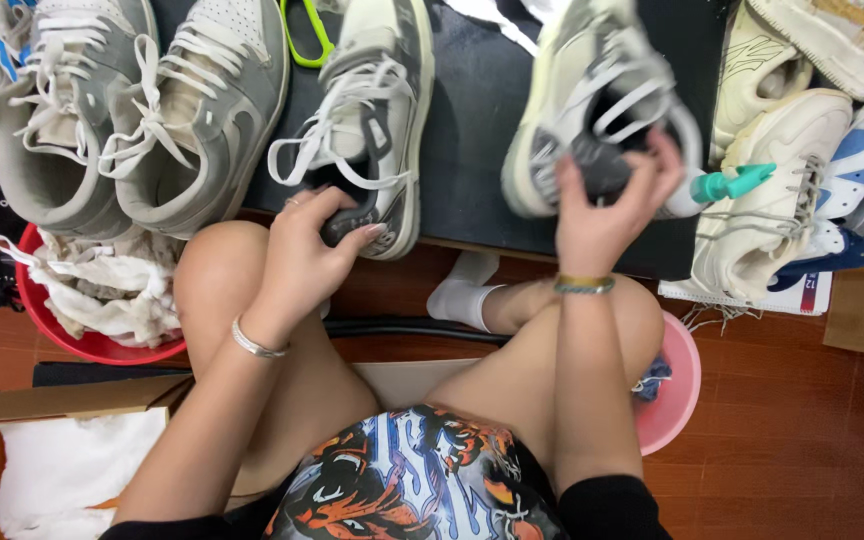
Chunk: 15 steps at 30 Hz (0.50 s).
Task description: The person cleans a pair of grey sneakers by wiping them with a white cloth and applying a cleaning spray. They then switch to a white sneaker, remove the laces, and begin re-lacing the shoe with a new set of laces.
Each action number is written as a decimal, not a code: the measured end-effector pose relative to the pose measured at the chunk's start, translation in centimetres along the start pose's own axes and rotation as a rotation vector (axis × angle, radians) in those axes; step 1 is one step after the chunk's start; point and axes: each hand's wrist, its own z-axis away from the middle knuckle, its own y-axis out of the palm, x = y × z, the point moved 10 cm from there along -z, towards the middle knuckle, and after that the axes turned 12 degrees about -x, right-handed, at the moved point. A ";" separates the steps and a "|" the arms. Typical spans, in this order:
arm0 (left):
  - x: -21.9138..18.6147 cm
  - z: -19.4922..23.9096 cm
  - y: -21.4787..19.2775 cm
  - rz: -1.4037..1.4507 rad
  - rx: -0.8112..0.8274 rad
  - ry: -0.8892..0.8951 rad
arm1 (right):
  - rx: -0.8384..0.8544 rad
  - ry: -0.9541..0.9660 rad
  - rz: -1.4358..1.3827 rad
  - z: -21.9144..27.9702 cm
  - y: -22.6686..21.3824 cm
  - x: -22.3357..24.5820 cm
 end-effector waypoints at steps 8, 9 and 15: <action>0.3 1.2 0.5 -0.079 -0.062 -0.052 | -0.181 -0.094 0.006 -10.7 7.8 -10.9; 0.1 0.8 0.3 -0.074 -0.088 -0.044 | -0.190 -0.052 0.014 -11.9 8.7 -12.6; -1.3 1.9 -0.4 -0.467 -0.037 0.080 | -0.117 -0.021 0.516 -9.8 12.4 -14.4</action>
